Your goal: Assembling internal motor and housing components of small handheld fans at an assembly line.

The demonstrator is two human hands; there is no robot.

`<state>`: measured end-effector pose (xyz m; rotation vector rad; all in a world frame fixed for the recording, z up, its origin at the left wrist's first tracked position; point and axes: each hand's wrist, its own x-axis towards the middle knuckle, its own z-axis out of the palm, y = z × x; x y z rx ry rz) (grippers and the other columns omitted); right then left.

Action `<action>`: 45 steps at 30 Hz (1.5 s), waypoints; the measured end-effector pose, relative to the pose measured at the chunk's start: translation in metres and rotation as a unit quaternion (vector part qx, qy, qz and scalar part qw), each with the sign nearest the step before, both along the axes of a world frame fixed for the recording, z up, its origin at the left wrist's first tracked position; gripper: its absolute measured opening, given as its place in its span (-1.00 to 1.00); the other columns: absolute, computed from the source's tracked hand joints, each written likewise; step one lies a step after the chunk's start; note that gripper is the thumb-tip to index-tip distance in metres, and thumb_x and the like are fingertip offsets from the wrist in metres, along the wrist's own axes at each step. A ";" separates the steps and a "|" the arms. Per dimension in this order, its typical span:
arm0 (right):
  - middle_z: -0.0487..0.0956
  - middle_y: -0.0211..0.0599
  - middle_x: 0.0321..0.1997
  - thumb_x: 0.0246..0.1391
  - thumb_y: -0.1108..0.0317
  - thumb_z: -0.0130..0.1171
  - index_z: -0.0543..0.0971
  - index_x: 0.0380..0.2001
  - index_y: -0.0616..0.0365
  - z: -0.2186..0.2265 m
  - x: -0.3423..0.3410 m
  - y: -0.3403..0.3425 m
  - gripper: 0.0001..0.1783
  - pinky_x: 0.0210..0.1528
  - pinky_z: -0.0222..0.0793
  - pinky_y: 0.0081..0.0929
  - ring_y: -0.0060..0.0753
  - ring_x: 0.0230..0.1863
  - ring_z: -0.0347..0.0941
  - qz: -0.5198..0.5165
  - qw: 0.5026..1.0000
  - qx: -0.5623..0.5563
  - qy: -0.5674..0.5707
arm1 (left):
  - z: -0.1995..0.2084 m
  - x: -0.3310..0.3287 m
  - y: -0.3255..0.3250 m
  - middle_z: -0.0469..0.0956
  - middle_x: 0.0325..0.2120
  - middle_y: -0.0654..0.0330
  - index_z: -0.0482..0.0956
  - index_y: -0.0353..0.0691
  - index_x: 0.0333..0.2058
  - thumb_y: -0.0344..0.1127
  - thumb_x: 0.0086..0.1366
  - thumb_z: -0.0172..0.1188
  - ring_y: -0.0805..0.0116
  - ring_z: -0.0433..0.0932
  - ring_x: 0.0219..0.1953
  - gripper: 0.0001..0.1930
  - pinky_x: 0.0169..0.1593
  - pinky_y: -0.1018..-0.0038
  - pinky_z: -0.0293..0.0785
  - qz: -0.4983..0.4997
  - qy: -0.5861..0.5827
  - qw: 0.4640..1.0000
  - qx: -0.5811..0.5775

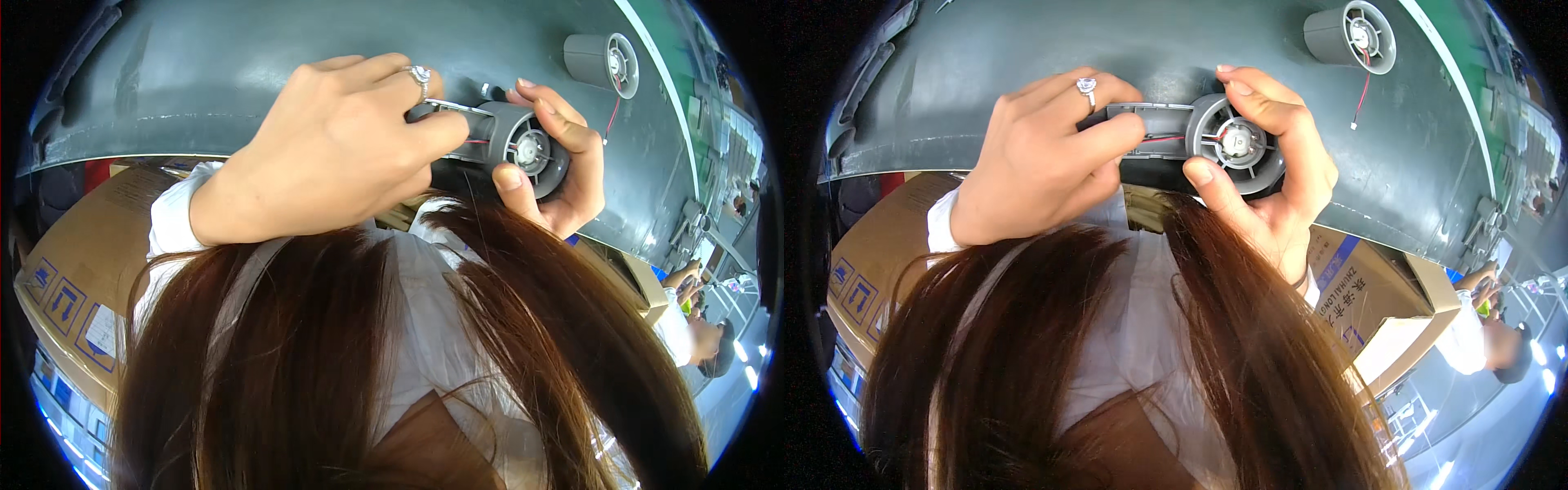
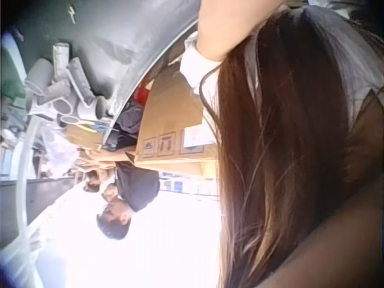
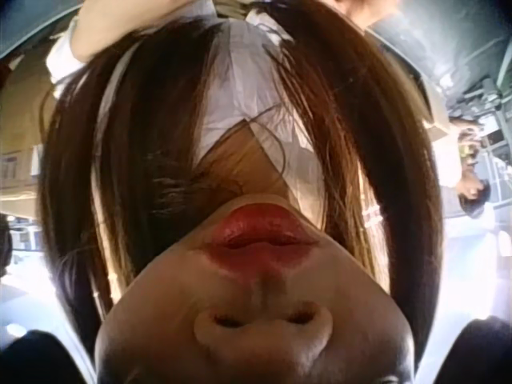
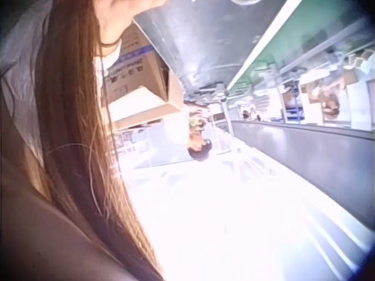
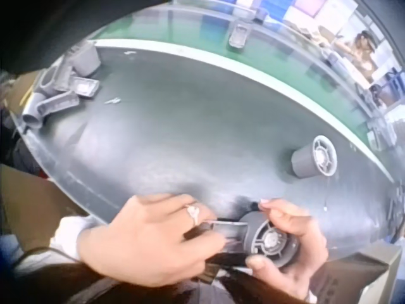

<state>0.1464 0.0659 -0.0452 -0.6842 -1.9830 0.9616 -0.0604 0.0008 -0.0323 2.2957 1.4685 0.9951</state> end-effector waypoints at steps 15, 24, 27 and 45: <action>0.53 -0.18 -0.30 -0.45 0.32 0.37 0.47 -0.23 0.24 -0.001 -0.008 0.002 -0.43 -0.29 0.43 -0.39 -0.17 -0.34 0.49 -0.070 0.991 0.104 -0.042 | 0.003 -0.017 0.011 0.49 -0.45 0.19 0.49 -0.12 -0.40 -0.41 -0.04 0.19 0.17 0.47 -0.59 -0.84 -0.53 0.31 0.37 -0.096 0.040 0.993 -0.054; 0.53 -0.09 -0.21 -0.42 0.34 0.40 0.41 -0.13 0.32 0.003 0.001 -0.004 -0.33 -0.18 0.45 -0.42 -0.19 -0.27 0.54 -0.089 0.989 0.079 -0.083 | 0.015 -0.019 0.022 0.39 -0.60 0.16 0.45 -0.21 -0.52 -0.45 -0.09 0.13 0.13 0.38 -0.64 -0.91 -0.56 0.27 0.28 -0.091 0.031 0.991 -0.091; 0.54 -0.06 -0.20 -0.35 0.31 0.45 0.39 -0.06 0.33 0.003 0.005 -0.010 -0.28 -0.17 0.46 -0.39 -0.16 -0.23 0.55 -0.125 0.987 0.071 -0.070 | 0.028 -0.026 0.034 0.38 -0.66 0.11 0.44 -0.21 -0.54 -0.42 -0.05 0.12 0.09 0.44 -0.60 -0.95 -0.53 0.26 0.33 -0.083 0.038 0.990 -0.107; 0.53 -0.05 -0.17 -0.21 0.47 0.33 0.51 -0.22 0.28 0.004 0.005 -0.012 -0.61 -0.22 0.47 -0.38 -0.06 -0.23 0.53 -0.126 0.988 0.078 -0.046 | -0.013 -0.237 0.295 0.59 -0.43 -0.11 0.60 -0.32 -0.43 -0.22 0.11 0.07 -0.10 0.57 -0.30 -0.73 -0.17 0.11 0.45 0.533 0.038 0.843 0.068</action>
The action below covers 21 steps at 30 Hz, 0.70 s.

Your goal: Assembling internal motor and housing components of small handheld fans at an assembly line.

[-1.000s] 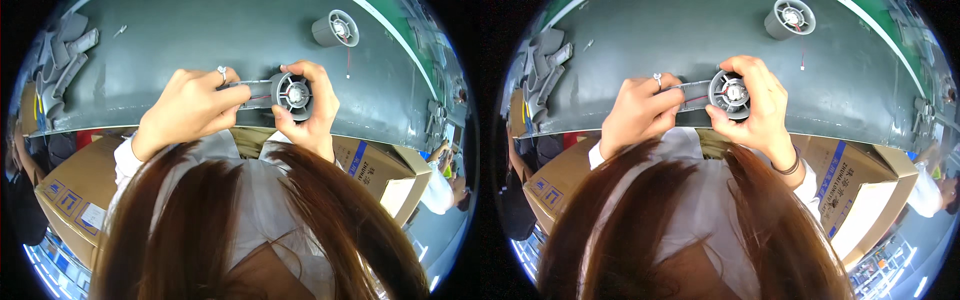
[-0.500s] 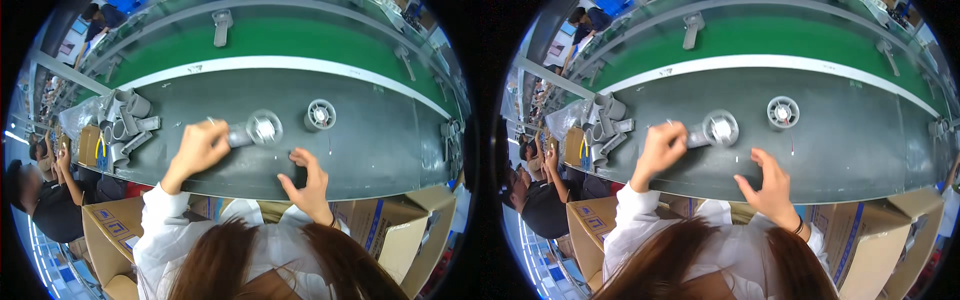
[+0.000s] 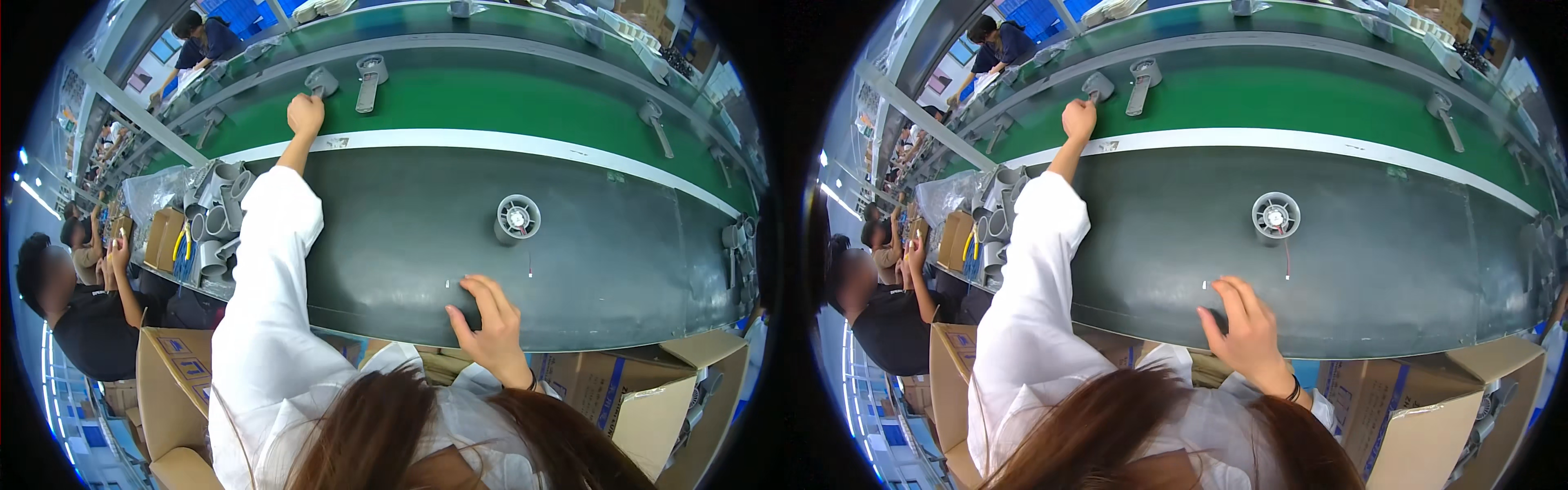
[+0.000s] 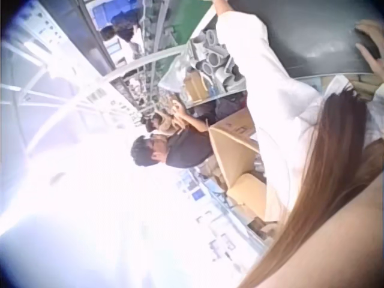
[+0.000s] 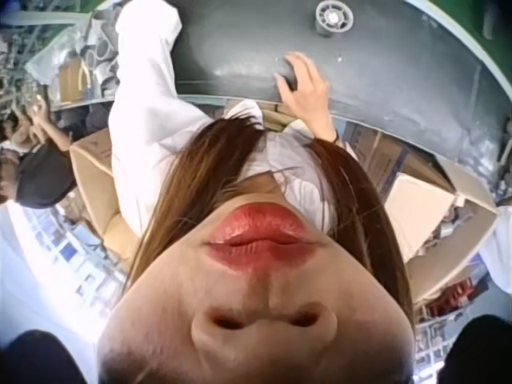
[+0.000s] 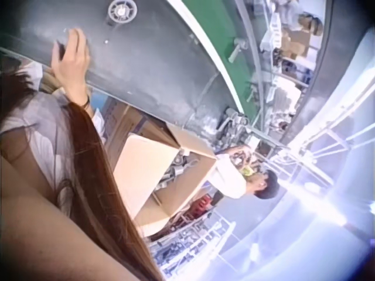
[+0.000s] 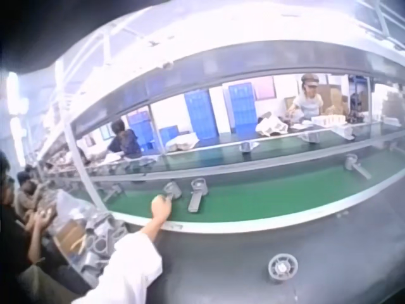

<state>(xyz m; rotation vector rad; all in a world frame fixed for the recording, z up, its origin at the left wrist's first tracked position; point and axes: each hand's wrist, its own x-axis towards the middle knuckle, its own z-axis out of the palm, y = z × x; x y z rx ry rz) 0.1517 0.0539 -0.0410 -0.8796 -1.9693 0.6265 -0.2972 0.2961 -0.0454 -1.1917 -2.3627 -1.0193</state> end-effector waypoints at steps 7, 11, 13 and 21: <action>0.54 -0.01 -0.12 -0.21 0.56 0.27 0.52 -0.22 0.31 -0.002 0.000 -0.004 -0.64 -0.10 0.44 -0.37 -0.07 -0.16 0.53 -0.035 0.998 0.032 0.049 | 0.019 -0.028 0.000 0.50 -0.25 -0.22 0.57 -0.31 -0.29 -0.28 0.06 0.11 -0.17 0.48 -0.12 -0.73 -0.09 0.11 0.43 0.012 0.174 0.981 0.089; 0.53 0.02 -0.06 -0.18 0.61 0.22 0.52 -0.21 0.31 -0.002 0.010 -0.005 -0.65 0.06 0.35 -0.24 -0.02 -0.05 0.49 -0.092 0.986 0.110 0.084 | 0.079 -0.042 -0.047 0.54 -0.28 -0.17 0.60 -0.27 -0.30 -0.31 -0.01 0.15 -0.13 0.52 -0.17 -0.73 -0.12 0.14 0.45 -0.024 0.186 0.982 -0.034; 0.47 0.07 0.03 -0.16 0.62 0.19 0.50 -0.18 0.31 0.009 0.019 0.003 -0.64 0.15 0.25 -0.17 0.02 0.07 0.41 -0.127 0.981 0.138 0.051 | 0.115 -0.043 -0.078 0.59 -0.38 -0.05 0.63 -0.22 -0.30 -0.34 -0.08 0.21 0.03 0.59 -0.32 -0.71 -0.22 0.23 0.50 -0.217 0.089 0.939 -0.253; 0.14 0.00 0.33 -0.12 0.43 0.27 0.37 0.11 0.15 0.059 0.019 0.054 -0.36 0.28 0.03 -0.14 0.07 0.32 0.07 -0.181 0.979 0.069 -0.069 | 0.131 -0.012 -0.194 0.57 -0.24 -0.01 0.55 -0.20 -0.10 -0.30 -0.14 0.37 0.07 0.55 -0.17 -0.48 -0.09 0.31 0.46 -0.200 0.092 0.831 -0.510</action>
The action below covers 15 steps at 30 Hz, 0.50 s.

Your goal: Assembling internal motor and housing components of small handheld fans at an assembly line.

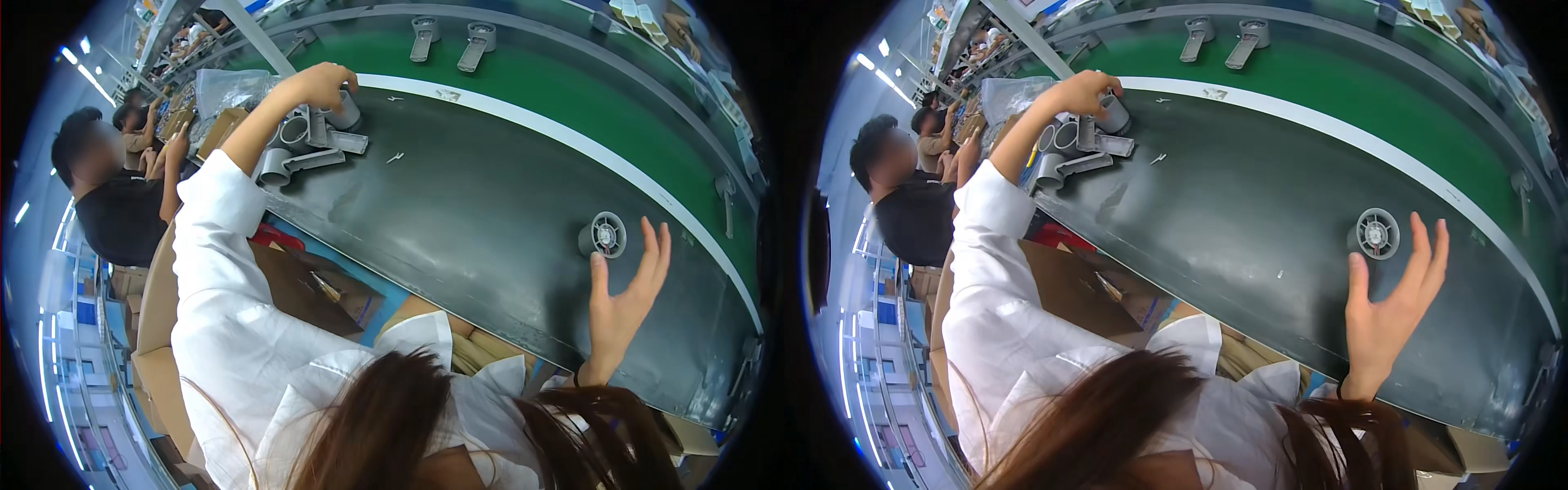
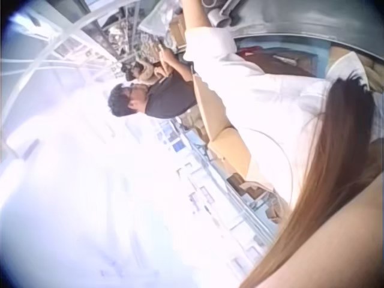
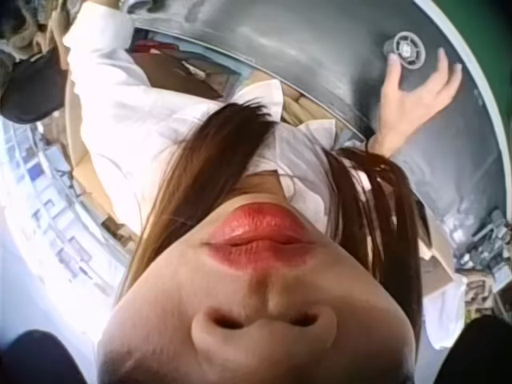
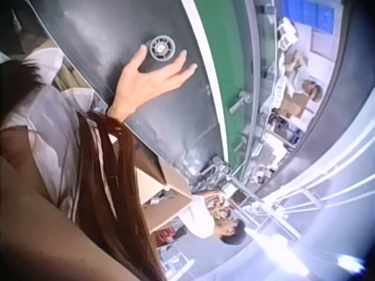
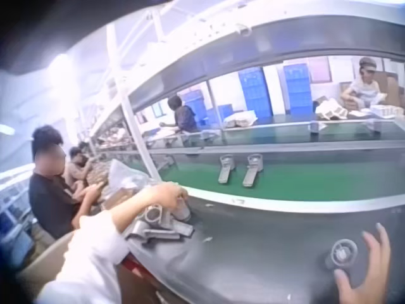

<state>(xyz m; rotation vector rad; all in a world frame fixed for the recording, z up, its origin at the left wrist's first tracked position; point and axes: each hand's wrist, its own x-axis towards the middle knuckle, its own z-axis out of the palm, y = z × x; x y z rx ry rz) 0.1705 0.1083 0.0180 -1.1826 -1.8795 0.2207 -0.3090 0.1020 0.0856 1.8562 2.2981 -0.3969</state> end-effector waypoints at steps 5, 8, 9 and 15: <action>0.09 -0.02 0.36 -0.07 0.39 0.26 0.25 0.23 0.06 -0.023 0.000 0.005 -0.26 0.30 0.02 -0.14 0.08 0.34 0.02 0.058 0.995 -0.068 -0.040 | -0.026 -0.025 -0.009 0.53 -0.18 -0.07 0.45 -0.13 0.04 -0.34 -0.25 0.44 -0.02 0.48 -0.06 -0.27 0.01 0.25 0.39 -0.008 0.050 0.999 0.009; 0.10 0.01 0.35 -0.05 0.39 0.23 0.25 0.23 0.09 -0.027 0.001 0.002 -0.28 0.29 0.04 -0.14 0.10 0.32 0.05 0.062 0.992 -0.092 -0.056 | -0.032 -0.029 -0.004 0.55 -0.21 -0.05 0.47 -0.13 0.01 -0.38 -0.32 0.46 -0.02 0.49 -0.08 -0.25 -0.01 0.24 0.40 -0.014 -0.005 1.000 0.000; 0.10 0.02 0.35 -0.05 0.40 0.23 0.25 0.23 0.09 -0.030 0.002 0.002 -0.28 0.27 0.07 -0.16 0.11 0.30 0.08 0.075 0.991 -0.099 -0.055 | -0.030 -0.028 0.000 0.56 -0.25 -0.01 0.51 -0.15 -0.04 -0.44 -0.35 0.45 0.04 0.51 -0.13 -0.28 -0.05 0.28 0.41 -0.013 -0.019 1.000 0.001; 0.13 0.00 0.35 -0.05 0.48 0.21 0.24 0.23 0.09 -0.030 -0.001 0.000 -0.28 0.25 0.16 -0.21 0.09 0.28 0.17 0.087 0.989 -0.111 -0.038 | -0.002 -0.016 -0.006 0.55 -0.23 0.15 0.49 -0.21 -0.05 -0.49 -0.30 0.42 0.28 0.51 -0.15 -0.33 -0.09 0.41 0.43 0.000 -0.205 0.978 0.026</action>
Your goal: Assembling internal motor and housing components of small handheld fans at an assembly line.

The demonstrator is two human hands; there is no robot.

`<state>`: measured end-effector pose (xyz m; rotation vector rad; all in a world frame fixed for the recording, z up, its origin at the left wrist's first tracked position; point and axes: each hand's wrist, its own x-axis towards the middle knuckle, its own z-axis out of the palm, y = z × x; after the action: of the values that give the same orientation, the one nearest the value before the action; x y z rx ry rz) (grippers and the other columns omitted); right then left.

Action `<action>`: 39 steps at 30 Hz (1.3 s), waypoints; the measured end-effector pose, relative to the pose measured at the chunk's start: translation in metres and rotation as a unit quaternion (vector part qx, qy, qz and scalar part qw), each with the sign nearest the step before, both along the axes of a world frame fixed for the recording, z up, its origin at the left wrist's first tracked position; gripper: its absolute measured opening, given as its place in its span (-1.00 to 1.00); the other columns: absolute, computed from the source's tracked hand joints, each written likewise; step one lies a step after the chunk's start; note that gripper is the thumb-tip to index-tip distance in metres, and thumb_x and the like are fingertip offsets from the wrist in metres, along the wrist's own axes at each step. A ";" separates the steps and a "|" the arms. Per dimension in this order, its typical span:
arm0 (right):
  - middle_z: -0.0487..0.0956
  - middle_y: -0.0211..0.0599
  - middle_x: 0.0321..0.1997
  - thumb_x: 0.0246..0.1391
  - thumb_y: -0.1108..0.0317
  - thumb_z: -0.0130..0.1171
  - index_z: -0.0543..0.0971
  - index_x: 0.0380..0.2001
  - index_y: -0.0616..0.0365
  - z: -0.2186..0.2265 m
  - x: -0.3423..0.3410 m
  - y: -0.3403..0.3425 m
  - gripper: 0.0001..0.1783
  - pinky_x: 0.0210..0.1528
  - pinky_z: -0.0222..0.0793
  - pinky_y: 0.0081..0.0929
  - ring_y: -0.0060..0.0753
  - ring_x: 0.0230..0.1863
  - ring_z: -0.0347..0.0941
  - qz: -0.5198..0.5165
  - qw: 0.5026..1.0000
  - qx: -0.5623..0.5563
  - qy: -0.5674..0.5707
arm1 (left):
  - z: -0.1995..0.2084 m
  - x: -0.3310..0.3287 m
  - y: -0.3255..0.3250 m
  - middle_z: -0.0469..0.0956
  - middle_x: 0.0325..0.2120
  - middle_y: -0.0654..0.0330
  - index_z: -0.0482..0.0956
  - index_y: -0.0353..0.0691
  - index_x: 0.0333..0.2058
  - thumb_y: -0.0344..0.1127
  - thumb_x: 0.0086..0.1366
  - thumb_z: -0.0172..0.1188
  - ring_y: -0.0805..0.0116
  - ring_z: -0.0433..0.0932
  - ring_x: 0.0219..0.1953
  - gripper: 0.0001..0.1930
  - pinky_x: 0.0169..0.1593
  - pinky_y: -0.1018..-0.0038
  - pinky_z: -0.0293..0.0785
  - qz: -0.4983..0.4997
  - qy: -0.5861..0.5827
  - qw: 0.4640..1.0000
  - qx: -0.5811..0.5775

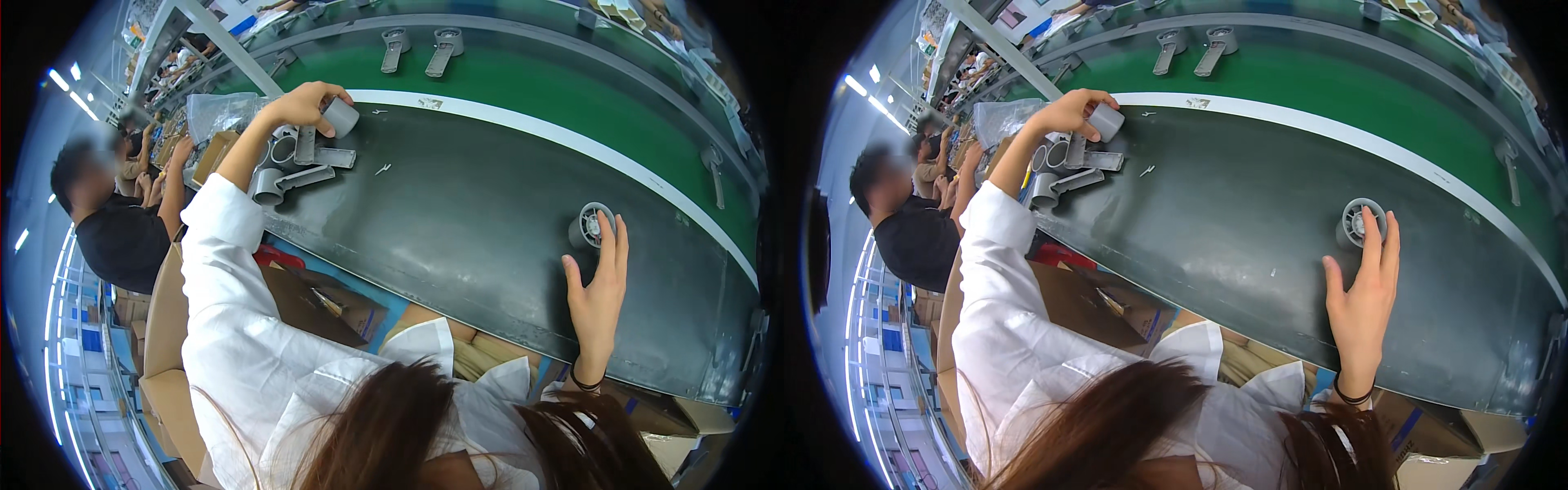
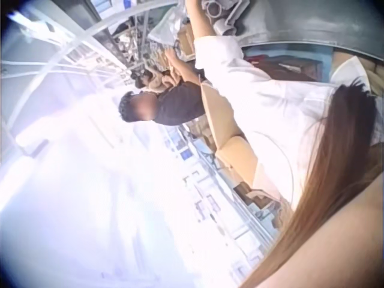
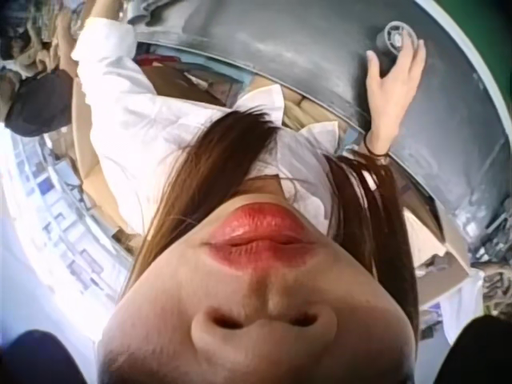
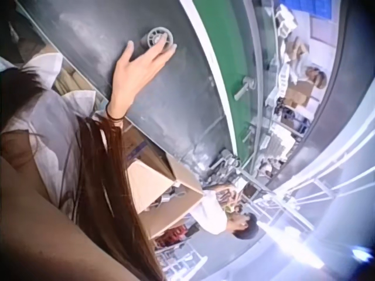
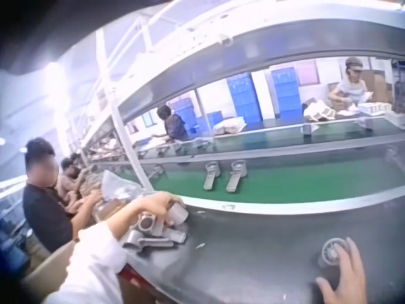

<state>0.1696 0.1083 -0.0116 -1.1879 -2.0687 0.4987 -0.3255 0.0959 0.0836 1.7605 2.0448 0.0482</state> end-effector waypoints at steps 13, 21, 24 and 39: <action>0.13 0.06 0.33 -0.08 0.45 0.27 0.22 0.24 0.08 0.005 -0.005 0.011 -0.23 0.23 0.16 -0.19 0.15 0.25 0.16 -0.032 0.997 0.042 -0.063 | 0.006 0.122 -0.014 0.47 -0.16 0.01 0.22 -0.46 0.11 0.17 -0.23 0.41 0.31 0.51 -0.15 0.03 -0.13 0.53 0.44 -0.097 -0.591 0.799 0.047; 0.29 0.02 0.22 -0.14 0.48 0.32 0.37 0.07 0.17 -0.007 -0.002 0.008 -0.37 0.08 0.33 -0.27 0.12 0.10 0.33 -0.040 0.998 -0.007 -0.043 | -0.029 0.210 -0.020 0.43 -0.20 0.05 0.29 -0.47 0.01 0.53 0.00 0.01 0.36 0.49 -0.28 0.03 -0.26 0.59 0.41 -0.055 -0.673 0.723 0.145; 0.31 -0.01 0.21 -0.17 0.46 0.35 0.40 0.04 0.19 -0.010 -0.001 0.008 -0.37 0.07 0.34 -0.29 0.07 0.10 0.35 -0.041 0.998 0.037 -0.036 | -0.018 0.228 -0.021 0.49 -0.29 0.09 0.44 -0.43 -0.14 0.58 -0.01 -0.06 0.39 0.52 -0.33 -0.03 -0.23 0.53 0.42 -0.076 -0.556 0.821 0.103; 0.43 -0.06 0.12 -0.16 0.39 0.32 0.39 0.12 0.10 -0.002 -0.005 0.014 -0.33 0.12 0.30 -0.34 -0.11 0.10 0.42 0.028 0.999 0.007 0.031 | -0.057 0.277 -0.023 0.45 -0.68 0.12 0.50 -0.20 -0.26 0.29 -0.19 0.38 0.15 0.48 -0.62 -0.30 -0.54 0.38 0.36 -0.274 -0.011 0.896 0.348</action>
<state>0.1643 0.1219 -0.0138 -1.0963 -2.0547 0.5405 -0.0489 0.0725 0.0263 2.6892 1.5184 0.6962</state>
